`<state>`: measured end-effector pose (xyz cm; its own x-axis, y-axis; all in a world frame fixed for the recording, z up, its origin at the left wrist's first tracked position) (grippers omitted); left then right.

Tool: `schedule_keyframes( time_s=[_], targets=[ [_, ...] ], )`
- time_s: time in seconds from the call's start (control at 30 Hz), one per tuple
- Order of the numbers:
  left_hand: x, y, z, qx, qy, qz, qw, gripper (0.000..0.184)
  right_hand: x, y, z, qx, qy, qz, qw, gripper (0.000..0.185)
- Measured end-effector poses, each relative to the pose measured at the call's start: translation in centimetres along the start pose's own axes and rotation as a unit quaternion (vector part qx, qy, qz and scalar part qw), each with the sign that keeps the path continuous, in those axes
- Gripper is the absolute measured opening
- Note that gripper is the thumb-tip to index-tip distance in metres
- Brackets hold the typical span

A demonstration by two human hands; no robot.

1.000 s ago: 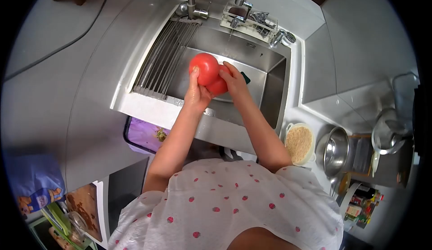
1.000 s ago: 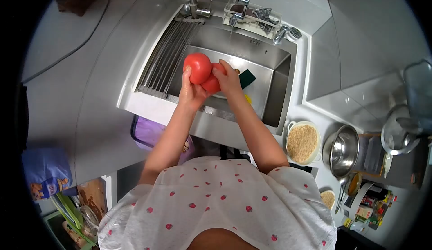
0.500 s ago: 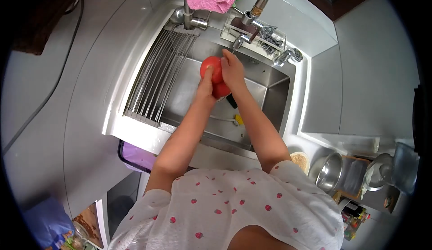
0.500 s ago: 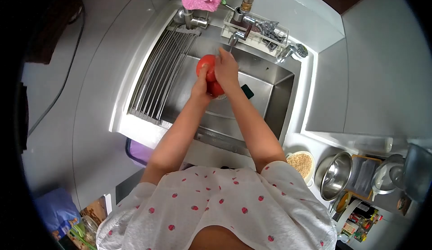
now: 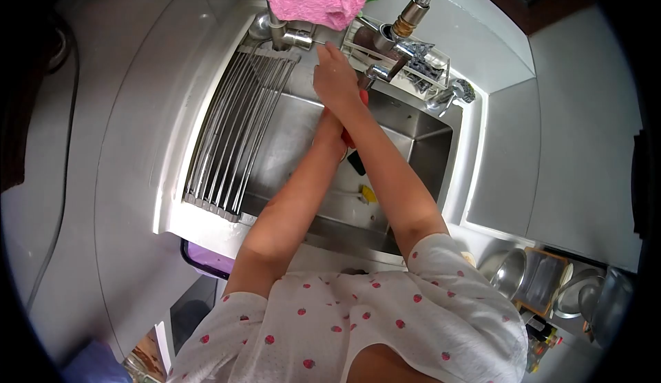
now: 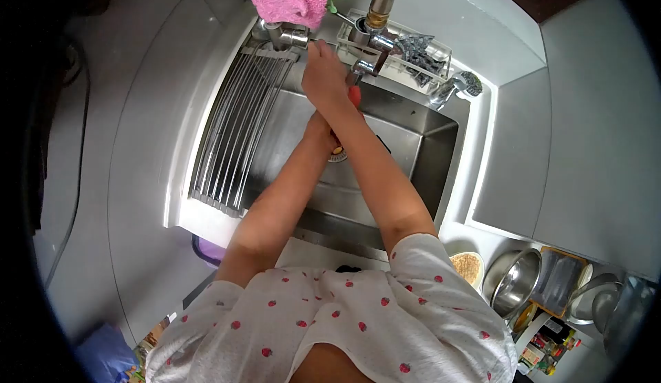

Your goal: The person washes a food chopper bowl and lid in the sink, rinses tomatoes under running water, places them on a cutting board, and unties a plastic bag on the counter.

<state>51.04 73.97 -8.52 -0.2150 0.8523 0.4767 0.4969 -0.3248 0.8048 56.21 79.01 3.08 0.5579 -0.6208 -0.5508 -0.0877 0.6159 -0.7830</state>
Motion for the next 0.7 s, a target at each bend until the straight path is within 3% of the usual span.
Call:
schedule_keyframes(
  time_s=[0.17, 0.23, 0.3, 0.63, 0.7],
  targets=[
    [-0.3, 0.5, 1.4, -0.04, -0.037, -0.025, 0.998, 0.024, -1.0, -0.5, 1.5, 0.057, -0.038, -0.001, 0.998, 0.043],
    [-1.3, 0.5, 2.1, -0.064, -0.058, -0.035, 0.996, 0.026, -2.1, -2.0, 1.8, 0.126, -0.067, 0.005, 0.99, 0.045],
    [-1.1, 1.6, 2.6, -0.09, -0.019, -0.143, 0.985, 0.029, -2.4, -1.1, 2.5, 0.108, -0.077, -0.039, 0.99, 0.043],
    [-2.1, 1.6, 2.2, -0.083, -0.039, -0.163, 0.982, 0.033, -3.1, -0.2, 3.1, 0.157, -0.099, -0.113, 0.976, 0.031],
    [-1.1, 2.1, 1.6, -0.102, -0.011, -0.109, 0.989, 0.039, -3.1, 0.0, 3.1, 0.153, -0.093, -0.114, 0.977, 0.031]
  ],
)
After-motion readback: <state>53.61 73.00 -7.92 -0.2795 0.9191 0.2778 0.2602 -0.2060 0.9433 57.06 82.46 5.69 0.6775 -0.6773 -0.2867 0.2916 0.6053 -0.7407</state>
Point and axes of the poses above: each hand's wrist, its own z-axis towards the middle knuckle, its own y-axis out of the palm, x = y × z, the point moved 10 cm from there along z, towards the middle knuckle, and after that the axes turned 12 degrees about y, right-handed, at the moved point
